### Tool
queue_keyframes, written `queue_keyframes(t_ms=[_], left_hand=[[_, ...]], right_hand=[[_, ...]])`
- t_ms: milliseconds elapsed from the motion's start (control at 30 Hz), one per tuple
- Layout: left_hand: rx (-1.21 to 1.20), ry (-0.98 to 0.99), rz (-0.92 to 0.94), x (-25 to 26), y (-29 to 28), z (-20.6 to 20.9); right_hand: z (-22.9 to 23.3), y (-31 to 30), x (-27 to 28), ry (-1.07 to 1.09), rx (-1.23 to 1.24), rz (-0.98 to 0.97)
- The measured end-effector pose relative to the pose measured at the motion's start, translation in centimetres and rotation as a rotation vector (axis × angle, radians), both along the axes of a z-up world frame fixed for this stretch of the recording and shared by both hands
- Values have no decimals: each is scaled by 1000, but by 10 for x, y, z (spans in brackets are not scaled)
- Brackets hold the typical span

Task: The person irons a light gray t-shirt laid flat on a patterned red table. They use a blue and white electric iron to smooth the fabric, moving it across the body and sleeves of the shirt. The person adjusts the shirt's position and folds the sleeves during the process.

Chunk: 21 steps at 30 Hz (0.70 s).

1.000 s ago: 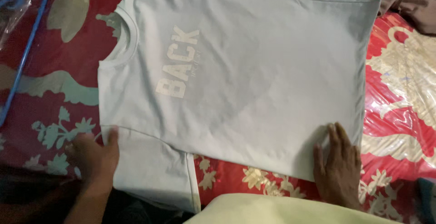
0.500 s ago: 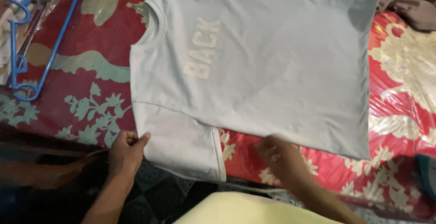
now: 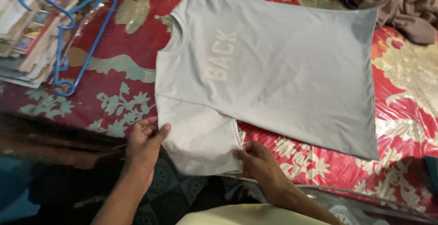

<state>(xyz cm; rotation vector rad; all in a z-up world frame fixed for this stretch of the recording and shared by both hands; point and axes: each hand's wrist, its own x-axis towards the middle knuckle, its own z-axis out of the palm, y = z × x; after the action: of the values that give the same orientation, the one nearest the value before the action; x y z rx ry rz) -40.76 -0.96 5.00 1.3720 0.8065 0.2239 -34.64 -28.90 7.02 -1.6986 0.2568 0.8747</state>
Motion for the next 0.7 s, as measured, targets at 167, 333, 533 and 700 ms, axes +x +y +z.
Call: queue_keyframes(t_ms=[167, 333, 533, 700], left_hand=[[84, 130, -17, -24, -10, -41], [96, 379, -78, -47, 5, -98], [135, 482, -25, -48, -5, -95], [129, 584, -159, -52, -10, -117]], right_hand=[[-25, -11, -18, 100, -68, 116], [-71, -43, -22, -214, -301, 592], [-94, -197, -19, -17, -154, -414], [-49, -354, -24, -256, -587, -726]])
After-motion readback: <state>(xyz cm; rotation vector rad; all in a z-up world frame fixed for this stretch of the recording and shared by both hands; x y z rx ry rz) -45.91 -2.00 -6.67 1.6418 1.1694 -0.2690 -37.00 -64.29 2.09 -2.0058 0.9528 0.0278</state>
